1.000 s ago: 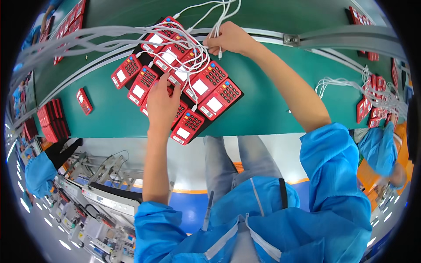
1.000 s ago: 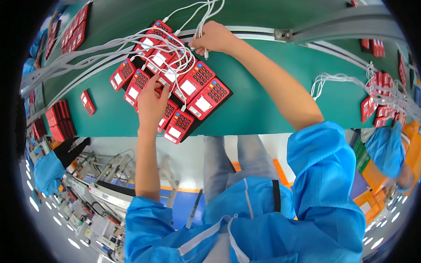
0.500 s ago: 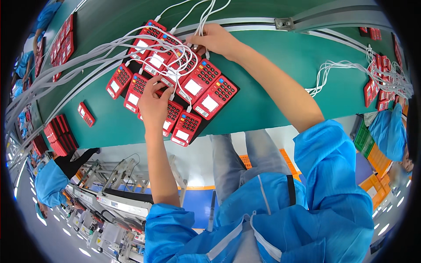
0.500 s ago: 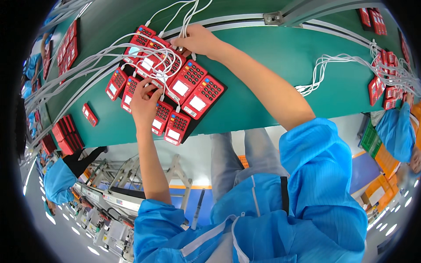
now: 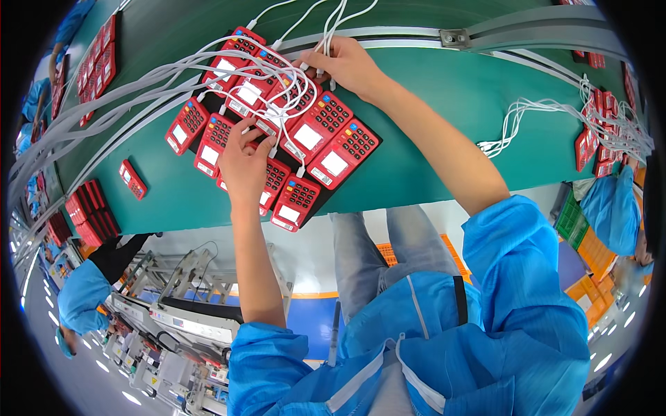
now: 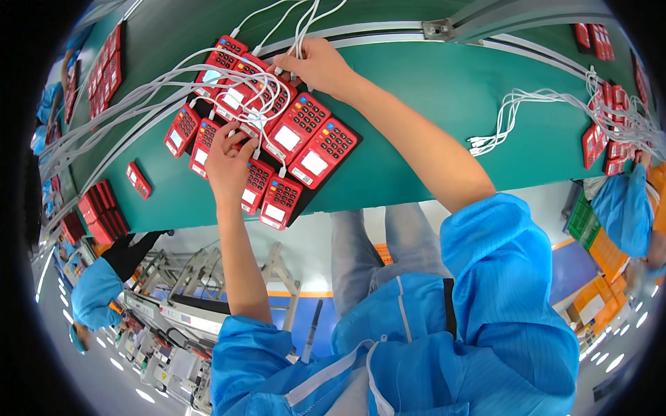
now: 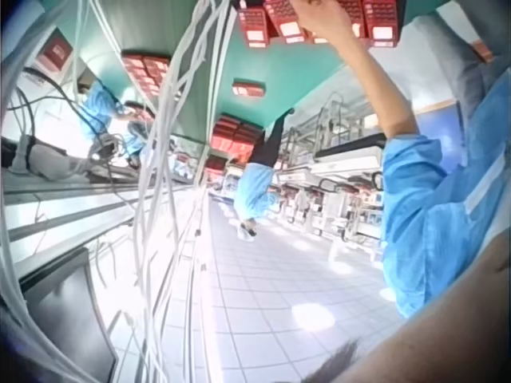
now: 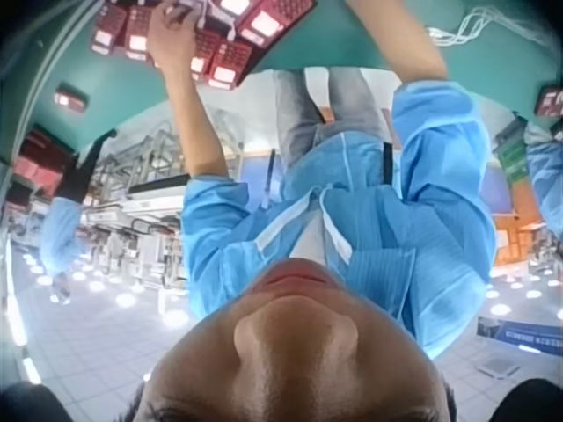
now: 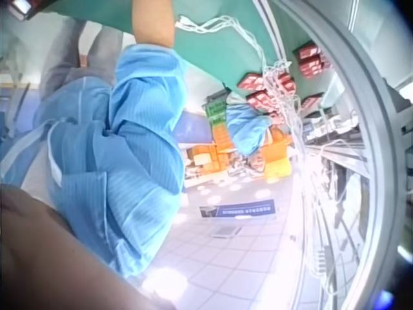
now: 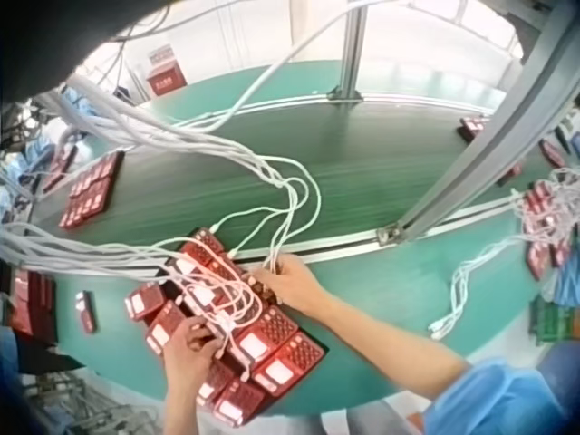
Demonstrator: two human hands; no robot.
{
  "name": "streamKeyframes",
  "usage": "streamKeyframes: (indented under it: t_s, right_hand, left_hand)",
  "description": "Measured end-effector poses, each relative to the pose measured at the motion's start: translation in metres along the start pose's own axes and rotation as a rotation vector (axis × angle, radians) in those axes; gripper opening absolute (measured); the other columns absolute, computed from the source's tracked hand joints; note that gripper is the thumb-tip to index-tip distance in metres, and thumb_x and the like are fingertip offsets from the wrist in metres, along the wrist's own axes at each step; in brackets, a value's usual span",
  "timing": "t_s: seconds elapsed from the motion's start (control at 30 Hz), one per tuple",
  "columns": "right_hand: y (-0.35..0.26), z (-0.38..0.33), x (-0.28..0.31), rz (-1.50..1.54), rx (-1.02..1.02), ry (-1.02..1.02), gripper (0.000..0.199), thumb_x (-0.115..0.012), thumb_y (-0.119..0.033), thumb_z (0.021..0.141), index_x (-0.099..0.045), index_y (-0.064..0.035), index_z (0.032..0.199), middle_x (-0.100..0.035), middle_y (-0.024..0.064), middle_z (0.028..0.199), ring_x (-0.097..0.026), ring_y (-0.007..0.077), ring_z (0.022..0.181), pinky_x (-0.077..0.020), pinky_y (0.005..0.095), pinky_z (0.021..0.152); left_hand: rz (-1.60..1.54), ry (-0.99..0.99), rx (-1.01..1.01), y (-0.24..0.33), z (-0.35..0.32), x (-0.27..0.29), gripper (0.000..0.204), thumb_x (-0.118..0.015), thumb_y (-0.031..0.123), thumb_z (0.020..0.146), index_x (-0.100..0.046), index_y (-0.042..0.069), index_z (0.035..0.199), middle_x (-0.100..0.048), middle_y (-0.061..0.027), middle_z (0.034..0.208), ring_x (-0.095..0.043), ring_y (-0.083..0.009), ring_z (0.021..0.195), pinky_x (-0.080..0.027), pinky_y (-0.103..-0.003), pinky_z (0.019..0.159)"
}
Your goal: The person unplugs cables from electronic devices on a tray, slides the tray along the conveyor, and positions another tray of devices in front of them. They then plug cables into each device on the tray and operate a computer mouse at the workstation.
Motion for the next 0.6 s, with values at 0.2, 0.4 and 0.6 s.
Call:
streamKeyframes:
  t_s: [0.2, 0.4, 0.6]
  right_hand:
    - [0.012, 0.007, 0.0, -0.076, 0.042, 0.024, 0.023, -0.061, -0.023, 0.091, -0.069, -0.0012, 0.093, -0.066, 0.0036, 0.079, -0.061, 0.0106, 0.07, -0.0494, 0.0247, 0.063]
    - [0.015, 0.01, -0.006, 0.098, -0.057, 0.015, 0.017, -0.067, -0.02, 0.087, -0.061, -0.0042, 0.085, -0.063, 0.0019, 0.079, -0.058, 0.0094, 0.073, -0.0482, 0.0256, 0.063]
    - [0.013, 0.007, -0.006, 0.096, -0.027, 0.039, 0.021, -0.068, -0.023, 0.087, -0.06, -0.0034, 0.082, -0.063, 0.0017, 0.076, -0.056, 0.0092, 0.068, -0.045, 0.0256, 0.06]
  left_hand:
    - [-0.026, 0.016, 0.004, 0.004, 0.001, -0.001, 0.044, -0.076, 0.008, 0.074, -0.06, 0.003, 0.115, -0.07, -0.0131, 0.097, -0.061, -0.0111, 0.065, -0.05, -0.023, 0.061]
    - [0.018, 0.024, 0.009, 0.007, 0.001, 0.0, 0.042, -0.076, 0.006, 0.074, -0.064, 0.004, 0.114, -0.071, -0.0125, 0.09, -0.061, -0.0114, 0.066, -0.05, -0.024, 0.061]
    - [0.008, 0.019, -0.042, 0.008, 0.001, -0.002, 0.035, -0.075, 0.006, 0.075, -0.067, 0.004, 0.109, -0.071, -0.0107, 0.088, -0.059, -0.0111, 0.063, -0.049, -0.024, 0.06]
Point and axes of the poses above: each hand's wrist, its own z-axis towards the middle knuckle, its own x-axis out of the back of the hand, y = z × x, the point moved 7 cm from there along z, towards the middle knuckle
